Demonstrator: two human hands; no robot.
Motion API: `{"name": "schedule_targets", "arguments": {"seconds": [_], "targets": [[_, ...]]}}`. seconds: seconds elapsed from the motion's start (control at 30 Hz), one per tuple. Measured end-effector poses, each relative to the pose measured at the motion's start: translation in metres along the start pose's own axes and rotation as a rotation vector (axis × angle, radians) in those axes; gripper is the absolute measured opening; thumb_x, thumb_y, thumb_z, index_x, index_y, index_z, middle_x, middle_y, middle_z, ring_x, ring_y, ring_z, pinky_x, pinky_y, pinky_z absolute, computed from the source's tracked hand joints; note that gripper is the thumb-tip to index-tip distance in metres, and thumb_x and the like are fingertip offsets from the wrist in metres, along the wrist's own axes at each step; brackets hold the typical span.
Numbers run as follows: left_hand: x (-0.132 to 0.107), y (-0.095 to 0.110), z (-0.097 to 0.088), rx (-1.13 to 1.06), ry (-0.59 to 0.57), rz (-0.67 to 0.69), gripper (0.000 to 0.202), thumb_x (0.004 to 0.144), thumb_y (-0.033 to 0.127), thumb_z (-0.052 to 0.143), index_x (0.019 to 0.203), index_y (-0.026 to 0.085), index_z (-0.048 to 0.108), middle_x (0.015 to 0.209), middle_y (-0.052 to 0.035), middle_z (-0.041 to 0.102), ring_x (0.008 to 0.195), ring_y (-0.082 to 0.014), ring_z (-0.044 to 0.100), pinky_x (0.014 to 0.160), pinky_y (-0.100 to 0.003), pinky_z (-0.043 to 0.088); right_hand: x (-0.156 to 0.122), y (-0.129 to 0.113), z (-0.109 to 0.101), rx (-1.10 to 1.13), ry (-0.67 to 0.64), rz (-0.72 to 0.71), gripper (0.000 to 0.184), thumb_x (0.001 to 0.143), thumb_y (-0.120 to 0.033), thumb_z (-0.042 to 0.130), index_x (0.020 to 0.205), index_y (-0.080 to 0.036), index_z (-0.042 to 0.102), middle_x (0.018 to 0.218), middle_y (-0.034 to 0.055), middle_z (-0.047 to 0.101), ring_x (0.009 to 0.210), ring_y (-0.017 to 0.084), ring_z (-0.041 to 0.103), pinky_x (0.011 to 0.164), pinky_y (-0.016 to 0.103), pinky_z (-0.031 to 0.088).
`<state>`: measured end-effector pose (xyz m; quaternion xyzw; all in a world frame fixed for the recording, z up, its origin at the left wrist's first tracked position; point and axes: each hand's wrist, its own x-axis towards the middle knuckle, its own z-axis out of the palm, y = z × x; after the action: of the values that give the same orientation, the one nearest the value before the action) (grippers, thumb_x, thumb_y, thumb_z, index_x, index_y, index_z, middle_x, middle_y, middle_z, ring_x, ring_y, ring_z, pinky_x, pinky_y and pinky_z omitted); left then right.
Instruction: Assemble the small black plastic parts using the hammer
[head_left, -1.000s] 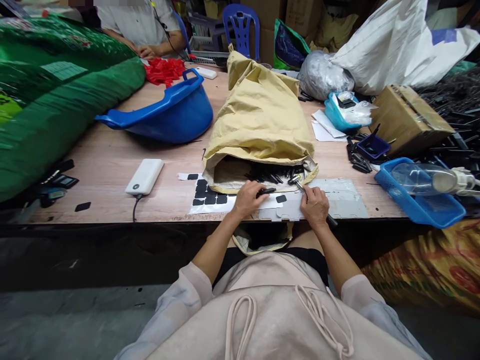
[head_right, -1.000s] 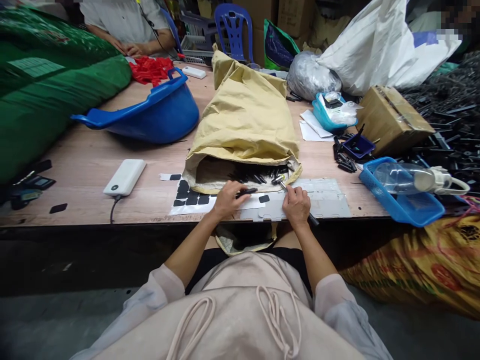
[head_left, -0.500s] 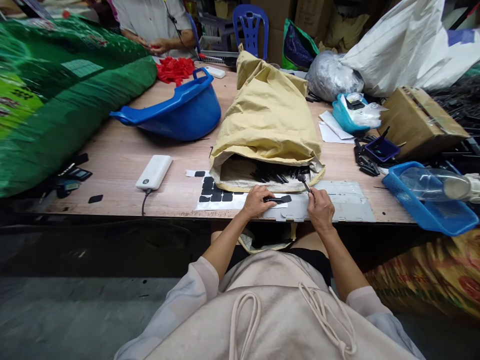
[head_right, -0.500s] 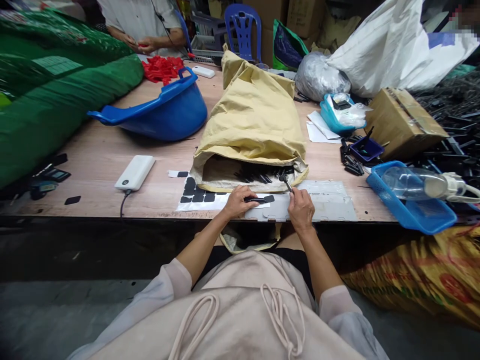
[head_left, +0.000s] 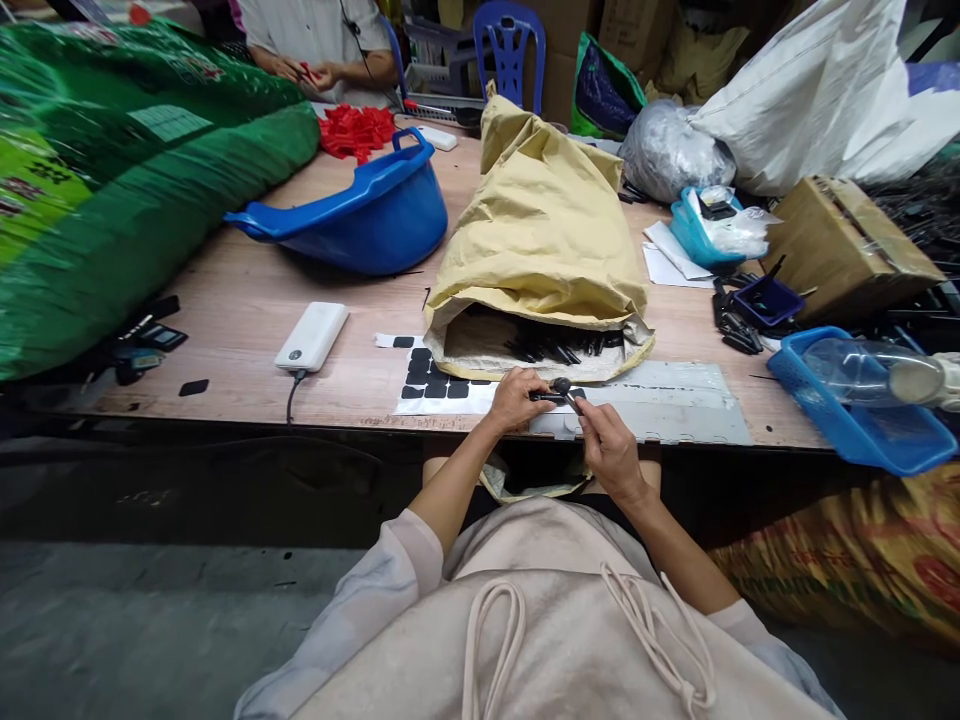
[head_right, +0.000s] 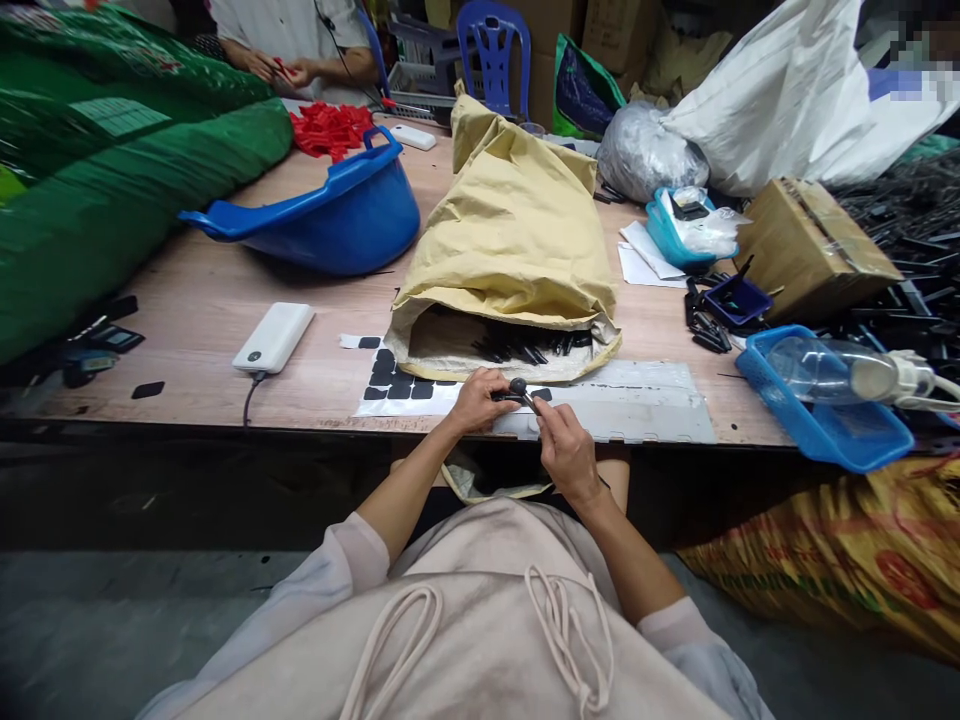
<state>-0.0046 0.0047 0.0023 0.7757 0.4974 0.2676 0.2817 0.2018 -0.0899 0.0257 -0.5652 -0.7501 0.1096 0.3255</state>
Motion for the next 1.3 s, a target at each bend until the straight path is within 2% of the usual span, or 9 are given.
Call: {"name": "schedule_targets", "arguments": {"seconds": [0.13,0.3,0.5,0.63,0.8,1.0,1.13,1.3], "targets": [[0.0,0.0,0.0,0.001,0.011,-0.003,0.013,0.078,0.03,0.087,0.089,0.027,0.082,0.09,-0.0027,0.07,0.098,-0.0245,0.059,0.093,-0.039,0.048,-0.001,0.001,0.002,-0.073,-0.065,0.009,0.039,0.109,-0.028,0.042,0.137,-0.026,0.068,0.1,0.006,0.069,0.088,0.017,0.069,0.081,0.027,0.056],[0.0,0.001,0.0,0.0,0.014,-0.013,0.015,0.077,0.028,0.088,0.092,0.027,0.083,0.089,-0.0028,0.07,0.098,-0.0251,0.06,0.094,-0.04,0.049,-0.002,0.003,-0.005,-0.074,0.034,0.008,0.04,0.109,-0.029,0.042,0.141,-0.025,0.066,0.103,0.0071,0.07,0.091,0.018,0.069,0.081,0.027,0.055],[-0.001,0.005,-0.002,-0.003,0.013,-0.028,0.014,0.077,0.025,0.087,0.09,0.024,0.083,0.091,-0.0037,0.072,0.099,-0.0254,0.06,0.093,-0.039,0.049,-0.011,0.008,-0.005,-0.073,0.03,0.055,0.038,0.109,-0.032,0.043,0.134,-0.025,0.07,0.097,0.0059,0.07,0.087,0.017,0.068,0.078,0.027,0.054],[-0.001,0.005,-0.003,-0.011,0.012,-0.026,0.014,0.077,0.025,0.087,0.089,0.024,0.083,0.09,-0.0032,0.071,0.1,-0.0256,0.06,0.094,-0.039,0.049,-0.004,0.015,-0.01,-0.045,0.105,0.055,0.037,0.108,-0.033,0.045,0.133,-0.025,0.071,0.1,0.006,0.07,0.09,0.018,0.067,0.079,0.028,0.052],[-0.002,0.001,-0.002,-0.013,0.003,-0.013,0.013,0.079,0.03,0.085,0.092,0.026,0.084,0.088,-0.0034,0.07,0.098,-0.0256,0.059,0.092,-0.039,0.048,0.022,0.039,-0.02,-0.259,0.189,0.119,0.033,0.105,-0.032,0.05,0.128,-0.025,0.073,0.1,0.0063,0.069,0.087,0.019,0.062,0.073,0.029,0.044],[-0.001,-0.003,0.001,-0.015,0.011,0.001,0.013,0.081,0.029,0.084,0.093,0.025,0.084,0.088,-0.0039,0.07,0.097,-0.0253,0.058,0.093,-0.039,0.047,0.037,0.072,-0.011,-0.503,0.145,0.167,0.03,0.099,-0.022,0.054,0.121,-0.023,0.076,0.092,0.008,0.064,0.087,0.022,0.05,0.074,0.033,0.035],[-0.003,-0.005,0.001,-0.031,0.007,0.017,0.012,0.083,0.032,0.083,0.094,0.026,0.083,0.089,-0.0039,0.07,0.097,-0.0252,0.058,0.092,-0.039,0.047,0.034,0.075,-0.002,-0.56,0.149,0.171,0.031,0.1,-0.025,0.054,0.124,-0.023,0.074,0.097,0.009,0.063,0.088,0.023,0.046,0.074,0.035,0.029],[-0.006,-0.007,0.0,-0.03,-0.004,0.038,0.013,0.088,0.035,0.079,0.094,0.025,0.082,0.091,-0.0045,0.071,0.098,-0.0254,0.057,0.093,-0.04,0.046,0.031,0.07,-0.001,-0.589,0.137,0.183,0.032,0.101,-0.025,0.052,0.126,-0.023,0.072,0.098,0.009,0.062,0.09,0.024,0.046,0.074,0.035,0.028]]}}
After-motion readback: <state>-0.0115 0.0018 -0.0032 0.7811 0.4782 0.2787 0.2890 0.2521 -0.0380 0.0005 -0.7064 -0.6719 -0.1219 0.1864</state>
